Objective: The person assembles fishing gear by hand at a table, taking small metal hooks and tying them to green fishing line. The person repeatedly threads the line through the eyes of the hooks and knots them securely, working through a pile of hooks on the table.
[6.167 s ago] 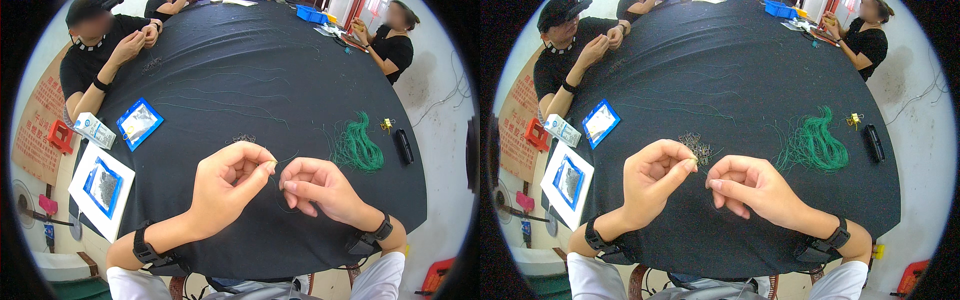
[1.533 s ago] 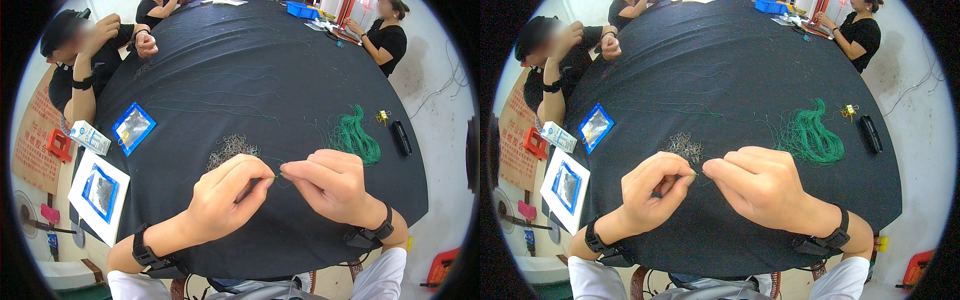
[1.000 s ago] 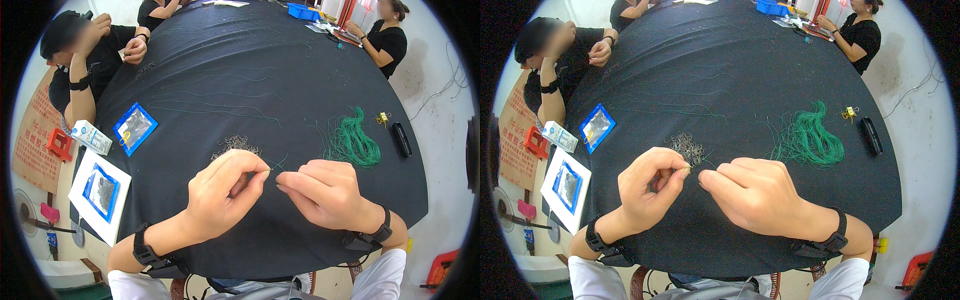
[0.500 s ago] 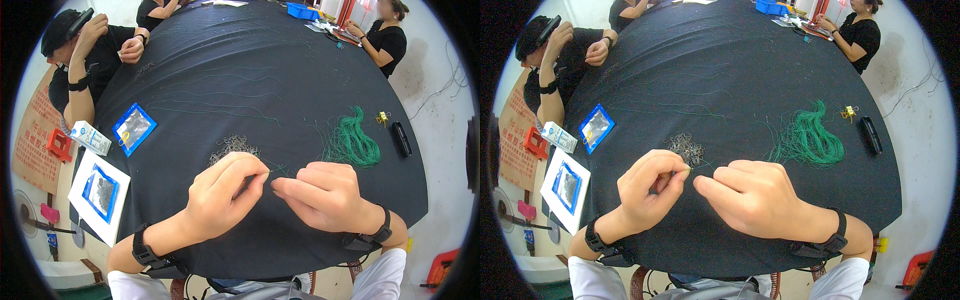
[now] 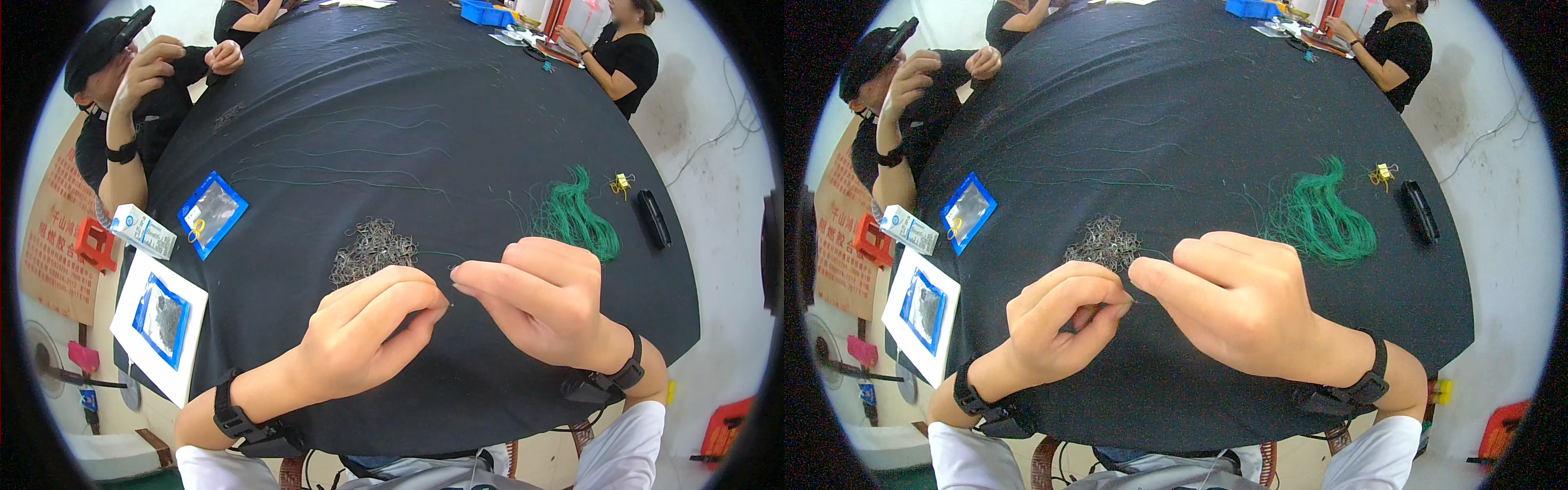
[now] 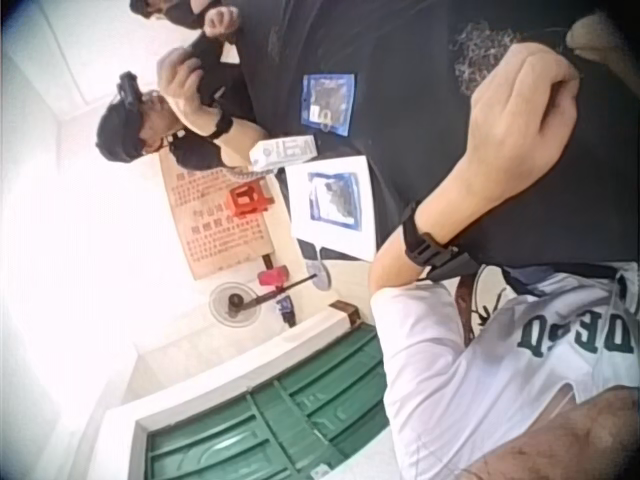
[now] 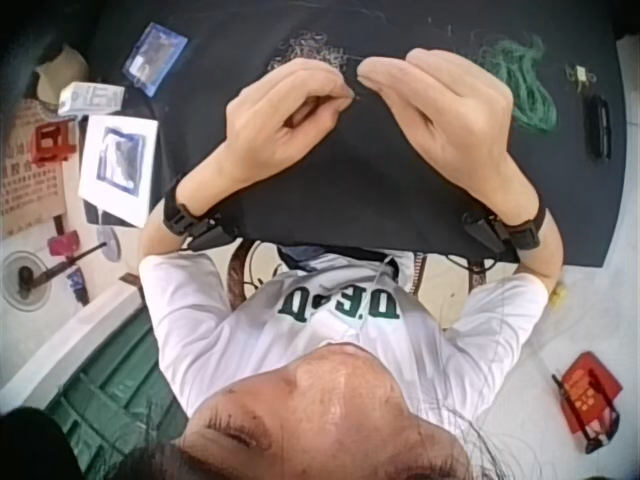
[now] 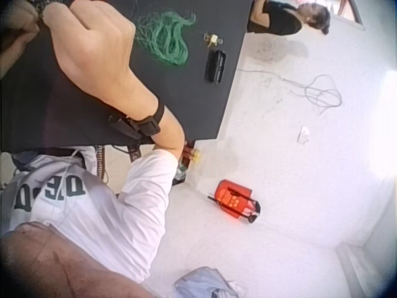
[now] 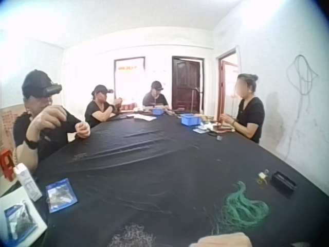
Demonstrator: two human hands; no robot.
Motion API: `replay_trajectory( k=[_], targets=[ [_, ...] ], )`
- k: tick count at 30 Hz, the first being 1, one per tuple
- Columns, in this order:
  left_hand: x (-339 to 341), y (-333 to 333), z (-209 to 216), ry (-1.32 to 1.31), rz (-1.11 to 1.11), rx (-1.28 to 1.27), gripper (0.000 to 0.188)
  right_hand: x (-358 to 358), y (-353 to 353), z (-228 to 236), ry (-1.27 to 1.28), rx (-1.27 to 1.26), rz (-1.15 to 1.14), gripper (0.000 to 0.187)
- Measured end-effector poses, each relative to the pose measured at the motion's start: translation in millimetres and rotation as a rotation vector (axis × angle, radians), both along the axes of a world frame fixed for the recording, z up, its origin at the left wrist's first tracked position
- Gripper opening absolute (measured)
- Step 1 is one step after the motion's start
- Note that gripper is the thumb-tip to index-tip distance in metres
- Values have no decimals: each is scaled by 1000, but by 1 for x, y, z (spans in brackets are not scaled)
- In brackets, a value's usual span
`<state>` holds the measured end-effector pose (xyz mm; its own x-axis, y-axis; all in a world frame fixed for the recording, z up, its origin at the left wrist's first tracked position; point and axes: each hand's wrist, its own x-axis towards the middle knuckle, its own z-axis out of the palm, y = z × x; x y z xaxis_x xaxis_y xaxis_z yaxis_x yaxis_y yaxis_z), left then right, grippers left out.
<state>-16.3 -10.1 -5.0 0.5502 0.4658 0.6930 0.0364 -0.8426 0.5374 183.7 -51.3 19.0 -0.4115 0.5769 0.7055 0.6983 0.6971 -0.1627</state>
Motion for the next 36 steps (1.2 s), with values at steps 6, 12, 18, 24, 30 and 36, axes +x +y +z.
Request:
replay_trajectory(
  k=[6,12,18,24,30,36],
  targets=[
    [-1,0,1,1,-6,-22,17,0,5,-6,129,-151,63,19],
    [-3,-3,2,-55,-18,-64,17,0,5,-7,565,-953,197,3],
    [-3,-3,2,-81,-7,-60,17,-5,4,-16,747,-1110,320,7],
    [-3,-4,0,-81,54,-38,17,-8,-3,-12,596,-941,239,8],
    [-1,-4,0,-70,125,6,17,-14,-4,-17,280,-374,158,9],
    [0,-3,-3,-31,171,91,19,-15,-8,-17,46,-148,97,17]
  ],
)
